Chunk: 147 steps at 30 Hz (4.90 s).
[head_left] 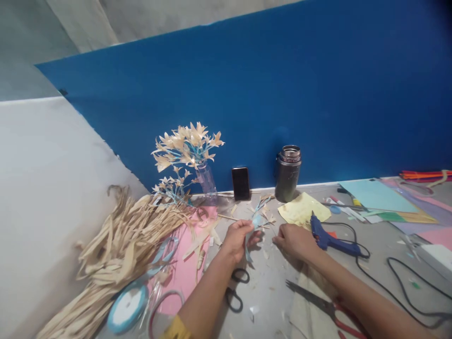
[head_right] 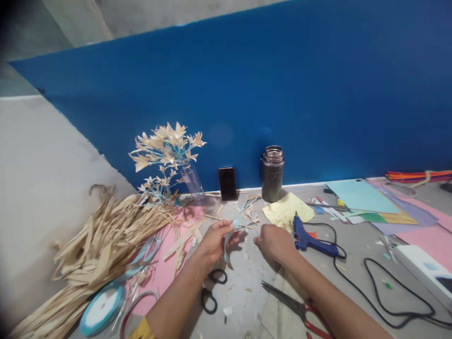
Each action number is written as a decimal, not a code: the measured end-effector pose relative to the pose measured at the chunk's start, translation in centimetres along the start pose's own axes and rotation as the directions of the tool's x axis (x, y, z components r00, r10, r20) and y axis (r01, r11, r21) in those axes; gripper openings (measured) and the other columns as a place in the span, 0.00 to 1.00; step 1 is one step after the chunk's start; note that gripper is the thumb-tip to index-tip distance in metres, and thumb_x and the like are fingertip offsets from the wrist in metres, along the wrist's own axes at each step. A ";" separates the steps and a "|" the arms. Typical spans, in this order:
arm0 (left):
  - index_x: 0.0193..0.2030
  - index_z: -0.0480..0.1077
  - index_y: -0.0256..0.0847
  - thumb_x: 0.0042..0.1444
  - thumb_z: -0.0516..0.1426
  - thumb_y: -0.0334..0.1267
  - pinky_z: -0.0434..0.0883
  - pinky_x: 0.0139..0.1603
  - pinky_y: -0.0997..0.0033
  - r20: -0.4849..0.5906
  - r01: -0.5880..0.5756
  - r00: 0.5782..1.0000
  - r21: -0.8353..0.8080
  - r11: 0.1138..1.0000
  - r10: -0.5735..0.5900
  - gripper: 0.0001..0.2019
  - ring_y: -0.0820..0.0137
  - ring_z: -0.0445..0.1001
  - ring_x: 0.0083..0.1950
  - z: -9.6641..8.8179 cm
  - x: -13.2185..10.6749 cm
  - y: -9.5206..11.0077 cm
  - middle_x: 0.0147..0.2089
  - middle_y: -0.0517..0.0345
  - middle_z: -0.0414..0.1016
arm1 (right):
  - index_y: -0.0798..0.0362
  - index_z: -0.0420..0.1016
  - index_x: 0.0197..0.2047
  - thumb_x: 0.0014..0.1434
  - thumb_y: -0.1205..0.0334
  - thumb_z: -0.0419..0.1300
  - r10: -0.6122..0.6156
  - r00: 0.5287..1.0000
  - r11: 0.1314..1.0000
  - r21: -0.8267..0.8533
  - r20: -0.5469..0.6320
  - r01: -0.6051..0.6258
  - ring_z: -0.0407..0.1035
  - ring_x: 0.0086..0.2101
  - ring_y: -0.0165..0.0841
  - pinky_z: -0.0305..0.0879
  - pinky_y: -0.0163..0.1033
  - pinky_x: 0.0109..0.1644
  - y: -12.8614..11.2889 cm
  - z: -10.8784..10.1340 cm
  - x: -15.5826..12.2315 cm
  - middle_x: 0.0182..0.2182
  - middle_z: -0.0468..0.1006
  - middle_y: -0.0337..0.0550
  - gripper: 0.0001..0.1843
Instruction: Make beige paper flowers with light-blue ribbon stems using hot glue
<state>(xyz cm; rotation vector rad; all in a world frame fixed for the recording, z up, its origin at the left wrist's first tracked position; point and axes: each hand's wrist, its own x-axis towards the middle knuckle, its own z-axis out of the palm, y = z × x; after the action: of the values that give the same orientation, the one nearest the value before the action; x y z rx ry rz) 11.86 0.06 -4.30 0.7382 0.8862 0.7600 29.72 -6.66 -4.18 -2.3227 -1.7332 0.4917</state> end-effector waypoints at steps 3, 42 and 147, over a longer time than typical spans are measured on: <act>0.32 0.67 0.36 0.46 0.66 0.27 0.76 0.33 0.69 0.032 0.037 0.999 0.011 0.999 -0.037 0.11 0.65 0.80 0.33 -0.5 1.9 -0.5 0.31 0.51 0.78 | 0.54 0.76 0.29 0.55 0.60 0.60 0.028 0.999 0.999 0.044 -0.021 -0.027 0.75 0.35 0.43 0.53 0.38 0.32 0.4 1.0 0.5 0.31 0.82 0.53 0.08; 0.30 0.71 0.37 0.40 0.68 0.43 0.66 0.28 0.78 -0.193 -0.326 0.927 0.015 0.945 0.323 0.15 0.77 0.66 0.24 4.1 2.4 -0.7 0.23 0.63 0.69 | 0.52 0.71 0.27 0.54 0.50 0.64 0.059 0.898 0.425 0.825 -0.436 0.372 0.65 0.19 0.29 0.63 0.33 0.24 -0.1 -0.7 -2.1 0.18 0.69 0.35 0.15; 0.30 0.73 0.35 0.41 0.67 0.38 0.65 0.28 0.74 -0.071 -0.312 0.950 -0.328 0.892 0.305 0.12 0.72 0.72 0.30 6.2 0.8 -2.3 0.30 0.57 0.74 | 0.50 0.70 0.29 0.56 0.52 0.56 -0.115 0.961 0.675 0.691 -0.250 0.260 0.64 0.18 0.30 0.57 0.35 0.25 -0.1 1.4 -1.8 0.16 0.69 0.32 0.11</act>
<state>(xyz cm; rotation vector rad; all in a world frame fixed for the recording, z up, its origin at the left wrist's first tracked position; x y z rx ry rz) 18.15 -1.95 -3.83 0.5725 0.6360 1.1713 28.59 -8.37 -5.21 -1.5468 -1.3250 0.7269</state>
